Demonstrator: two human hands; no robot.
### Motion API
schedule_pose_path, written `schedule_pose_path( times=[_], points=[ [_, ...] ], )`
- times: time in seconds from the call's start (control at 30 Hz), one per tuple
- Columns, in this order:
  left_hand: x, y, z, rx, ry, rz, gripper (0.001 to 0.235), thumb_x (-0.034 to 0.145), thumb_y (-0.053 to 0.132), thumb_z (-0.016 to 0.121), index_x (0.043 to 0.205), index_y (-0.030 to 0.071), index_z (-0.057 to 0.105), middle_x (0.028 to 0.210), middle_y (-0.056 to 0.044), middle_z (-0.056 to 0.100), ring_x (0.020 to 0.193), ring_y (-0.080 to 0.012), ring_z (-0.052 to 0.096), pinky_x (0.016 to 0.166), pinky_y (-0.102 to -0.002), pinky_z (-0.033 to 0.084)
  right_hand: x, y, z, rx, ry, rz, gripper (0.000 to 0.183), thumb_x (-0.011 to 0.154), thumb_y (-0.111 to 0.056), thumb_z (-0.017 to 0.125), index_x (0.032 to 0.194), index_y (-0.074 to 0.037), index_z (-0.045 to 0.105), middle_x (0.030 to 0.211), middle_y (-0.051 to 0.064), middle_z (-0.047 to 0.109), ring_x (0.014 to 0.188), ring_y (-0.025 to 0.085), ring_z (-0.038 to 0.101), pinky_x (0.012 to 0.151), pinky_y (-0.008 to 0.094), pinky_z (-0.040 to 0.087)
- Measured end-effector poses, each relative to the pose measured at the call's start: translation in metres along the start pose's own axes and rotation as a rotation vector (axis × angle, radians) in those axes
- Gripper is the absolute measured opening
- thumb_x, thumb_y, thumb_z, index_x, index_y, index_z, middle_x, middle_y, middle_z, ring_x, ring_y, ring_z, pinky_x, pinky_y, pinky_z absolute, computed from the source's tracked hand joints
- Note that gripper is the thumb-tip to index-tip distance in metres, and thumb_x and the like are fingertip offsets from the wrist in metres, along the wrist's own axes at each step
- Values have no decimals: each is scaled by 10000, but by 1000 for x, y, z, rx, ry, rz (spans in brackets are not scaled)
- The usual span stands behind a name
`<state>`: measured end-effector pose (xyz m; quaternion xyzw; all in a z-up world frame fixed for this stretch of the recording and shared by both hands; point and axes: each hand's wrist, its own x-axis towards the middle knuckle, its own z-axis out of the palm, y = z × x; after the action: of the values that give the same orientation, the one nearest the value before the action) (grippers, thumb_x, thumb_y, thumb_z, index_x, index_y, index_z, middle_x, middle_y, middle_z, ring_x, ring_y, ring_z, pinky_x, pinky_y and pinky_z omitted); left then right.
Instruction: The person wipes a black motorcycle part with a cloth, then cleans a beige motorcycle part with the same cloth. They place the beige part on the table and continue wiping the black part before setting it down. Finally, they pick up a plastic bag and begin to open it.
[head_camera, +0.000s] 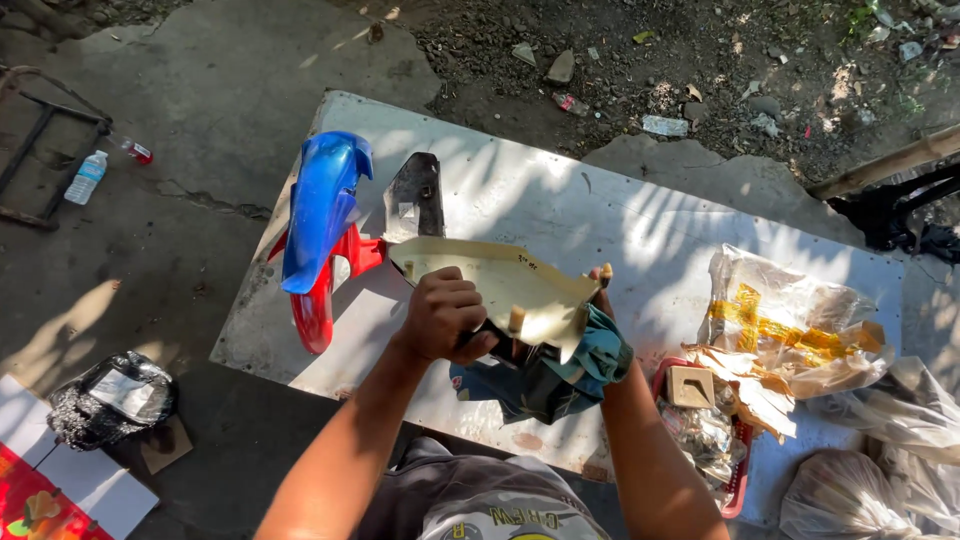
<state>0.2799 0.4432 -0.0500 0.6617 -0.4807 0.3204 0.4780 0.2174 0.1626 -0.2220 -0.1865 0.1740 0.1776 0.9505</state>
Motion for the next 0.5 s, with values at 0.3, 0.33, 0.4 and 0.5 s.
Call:
schedule_pose_path(
  times=[0.3, 0.33, 0.4, 0.5],
  points=[
    [-52, -53, -45, -267, 154, -731, 534, 1046, 578, 435, 817, 131, 612, 1200, -99, 604, 1138, -258, 476, 1062, -403, 324, 11, -6, -66, -607, 149, 32, 326, 932, -257, 573, 1086, -11, 721, 942, 231, 748, 907, 353, 733, 915, 554, 562],
    [-51, -56, -49, -263, 155, -735, 534, 1046, 578, 435, 817, 131, 612, 1200, -99, 604, 1138, -258, 476, 1062, -403, 324, 18, -6, -18, -606, 148, 37, 326, 932, -257, 573, 1086, -11, 721, 942, 231, 748, 907, 353, 733, 915, 554, 562],
    [-50, -59, -56, -788, 308, -1075, 499, 1008, 532, 512, 1365, 185, 537, 1723, -64, 178, 1567, -229, 93, 1267, -405, 57, 26, -6, 77, -1649, -130, -352, 260, 868, -161, 773, 1126, -175, 801, 1137, 102, 566, 964, 251, 601, 906, 364, 508],
    [-133, -115, -57, -905, 351, -1409, 829, 918, 203, 588, 1645, 174, 189, 1587, -197, 377, 1333, -336, 538, 1086, -468, 489, 65, 14, 52, -1391, -169, -280, 195, 973, -154, 619, 1023, -49, 776, 1005, 169, 650, 919, 229, 622, 940, 400, 504]
  ],
)
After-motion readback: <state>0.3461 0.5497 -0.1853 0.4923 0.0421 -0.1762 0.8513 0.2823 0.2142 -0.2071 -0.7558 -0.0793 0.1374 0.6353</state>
